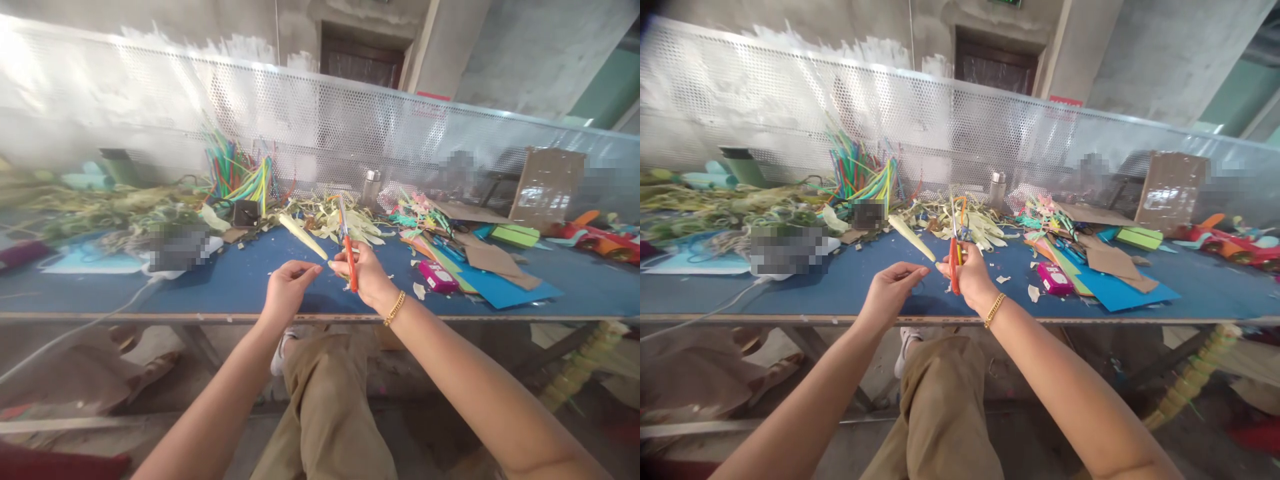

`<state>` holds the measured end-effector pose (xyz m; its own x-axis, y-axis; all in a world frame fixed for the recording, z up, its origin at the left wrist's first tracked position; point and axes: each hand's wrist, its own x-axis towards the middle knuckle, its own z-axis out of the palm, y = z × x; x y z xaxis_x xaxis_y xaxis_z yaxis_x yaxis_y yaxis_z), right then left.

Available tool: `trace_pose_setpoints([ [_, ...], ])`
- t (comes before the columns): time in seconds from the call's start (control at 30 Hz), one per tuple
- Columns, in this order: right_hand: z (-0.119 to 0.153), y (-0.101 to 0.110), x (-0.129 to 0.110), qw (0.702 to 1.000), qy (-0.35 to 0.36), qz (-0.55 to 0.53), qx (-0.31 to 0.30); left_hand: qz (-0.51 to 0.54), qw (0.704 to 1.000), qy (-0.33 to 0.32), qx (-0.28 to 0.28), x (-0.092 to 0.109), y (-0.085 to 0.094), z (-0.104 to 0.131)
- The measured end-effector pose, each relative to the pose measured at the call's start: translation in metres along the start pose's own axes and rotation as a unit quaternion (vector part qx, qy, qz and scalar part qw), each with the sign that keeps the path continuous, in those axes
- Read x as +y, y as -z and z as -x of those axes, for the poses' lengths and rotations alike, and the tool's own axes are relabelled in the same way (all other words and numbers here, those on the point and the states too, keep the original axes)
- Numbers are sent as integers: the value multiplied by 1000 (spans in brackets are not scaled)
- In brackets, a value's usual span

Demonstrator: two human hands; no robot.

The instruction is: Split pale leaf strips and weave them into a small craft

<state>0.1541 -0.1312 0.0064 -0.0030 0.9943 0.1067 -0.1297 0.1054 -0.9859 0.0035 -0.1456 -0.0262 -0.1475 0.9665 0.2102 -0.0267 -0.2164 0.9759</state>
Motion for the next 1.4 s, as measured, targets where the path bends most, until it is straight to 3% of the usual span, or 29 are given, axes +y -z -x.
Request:
trace_pose_setpoints([
  [0.07,1,-1,3,999,-16,-38,1,100,994,47,-19,3,-2,3],
  [0.17,5,-7,12,994,-32,-104,1,256,955,125,-85,7,-7,9],
  [0.27,9,-12,22,987,-42,-157,0,301,933,160,-116,7,-9,11],
  [0.37,10,-11,28,983,-42,-177,11,286,939,156,-113,5,-7,10],
  [0.5,21,6,24,987,-42,-151,44,250,951,145,-114,5,3,7],
  [0.57,36,19,19,988,-60,-144,7,231,955,151,-111,6,8,7],
  [0.7,81,45,9,975,-122,-118,-146,207,957,164,-118,8,18,6],
  [0.83,111,58,14,964,-198,-27,-177,195,959,165,-123,11,24,7],
  [1.07,108,59,37,958,-222,46,-177,188,958,167,-139,14,20,10],
  [1.27,106,54,27,957,-235,65,-157,177,958,169,-148,16,17,11],
  [1.4,101,53,21,956,-227,62,-176,173,959,169,-149,19,14,12],
])
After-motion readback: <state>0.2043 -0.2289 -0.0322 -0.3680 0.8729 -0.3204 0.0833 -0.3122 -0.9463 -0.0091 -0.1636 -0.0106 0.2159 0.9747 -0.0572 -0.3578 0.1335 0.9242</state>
